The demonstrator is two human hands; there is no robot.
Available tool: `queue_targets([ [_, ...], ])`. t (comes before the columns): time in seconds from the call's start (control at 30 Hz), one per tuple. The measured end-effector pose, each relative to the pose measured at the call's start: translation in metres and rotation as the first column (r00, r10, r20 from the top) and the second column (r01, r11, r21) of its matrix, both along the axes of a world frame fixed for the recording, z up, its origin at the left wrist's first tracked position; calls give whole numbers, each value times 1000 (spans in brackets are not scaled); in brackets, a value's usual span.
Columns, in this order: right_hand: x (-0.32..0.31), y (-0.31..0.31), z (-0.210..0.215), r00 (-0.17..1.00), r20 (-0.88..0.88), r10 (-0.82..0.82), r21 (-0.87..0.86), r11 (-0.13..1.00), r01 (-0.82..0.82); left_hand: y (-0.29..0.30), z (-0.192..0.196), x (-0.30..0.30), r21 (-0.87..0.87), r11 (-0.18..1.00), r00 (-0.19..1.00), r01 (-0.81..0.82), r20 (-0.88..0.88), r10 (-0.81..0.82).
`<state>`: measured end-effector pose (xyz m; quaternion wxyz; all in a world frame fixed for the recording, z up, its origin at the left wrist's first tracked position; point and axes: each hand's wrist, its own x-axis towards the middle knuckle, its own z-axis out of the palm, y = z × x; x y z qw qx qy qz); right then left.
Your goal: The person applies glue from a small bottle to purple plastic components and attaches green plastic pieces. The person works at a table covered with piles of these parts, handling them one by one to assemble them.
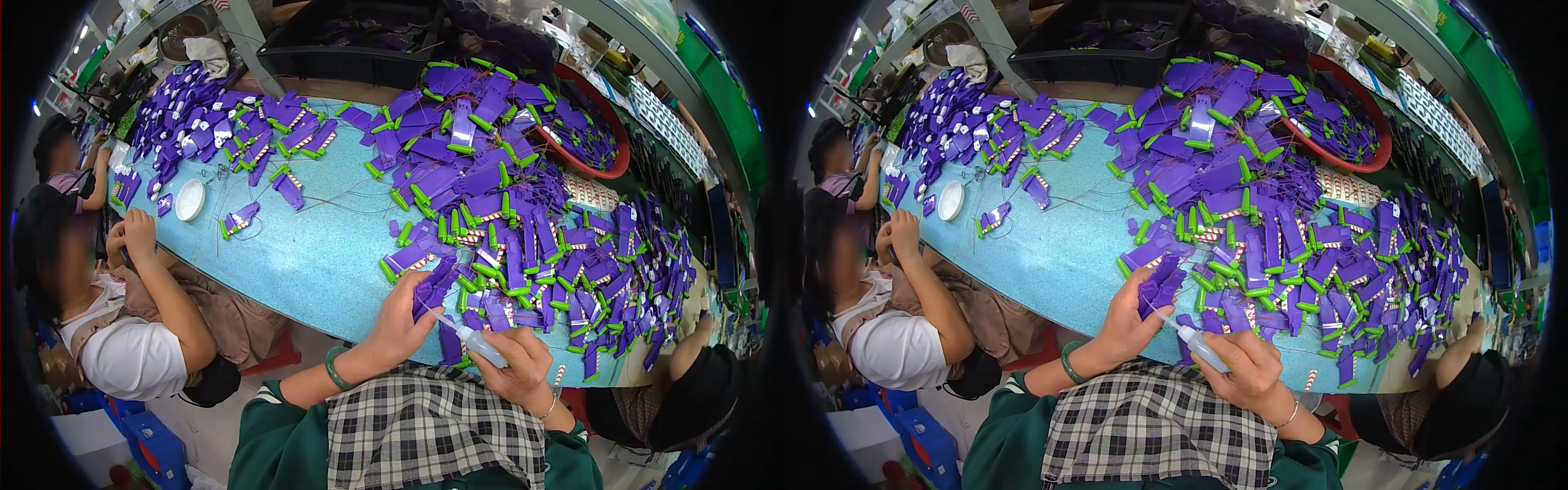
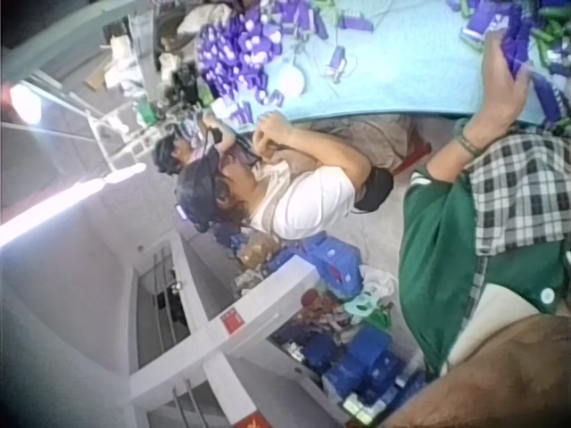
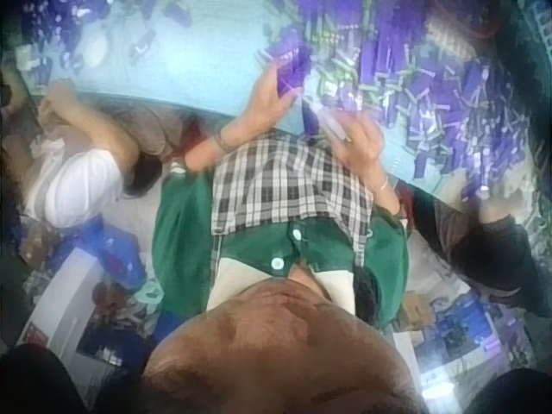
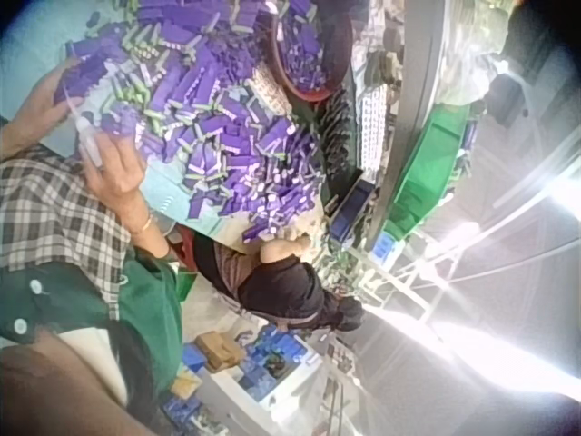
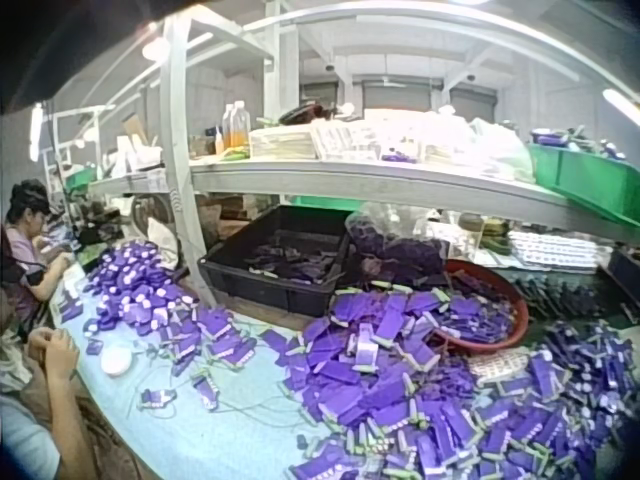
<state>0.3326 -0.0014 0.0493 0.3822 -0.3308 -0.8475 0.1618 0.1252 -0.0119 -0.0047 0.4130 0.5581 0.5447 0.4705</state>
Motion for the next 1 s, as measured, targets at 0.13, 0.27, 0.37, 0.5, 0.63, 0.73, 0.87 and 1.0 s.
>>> queue_targets([
  [0.13, 1, 1, 7, 1000, -18, -11, 30, 999, 12, 12, -12, -19, -31, 995, 987, -98, 127, 101],
  [0.27, 6, -1, 0, 998, -30, -63, 23, 998, 64, 77, -4, -96, -24, 958, 956, -286, 61, 287],
  [0.37, 7, -4, -4, 995, -47, -87, -17, 996, 86, 140, -17, -189, 206, 901, 887, -381, -196, 419],
  [0.5, 11, -3, -5, 989, -83, -123, -32, 992, 121, 203, -21, -276, 442, 791, 630, -423, -484, 607],
  [0.63, 18, -4, -3, 987, -74, -145, -37, 989, 142, 207, -11, -270, 663, 629, 146, -405, -633, 761],
  [0.73, 23, -5, -1, 980, -73, -185, -10, 983, 185, 182, 7, -223, 652, 714, 309, -253, -645, 699],
  [0.87, 27, -3, -3, 969, -152, -196, 69, 976, 208, 115, 9, -117, 410, 906, 674, 108, -700, 237],
  [1.0, 24, -7, 2, 973, -172, -156, 82, 982, 172, 59, 19, -38, 84, 978, 512, 192, -858, -26],
])
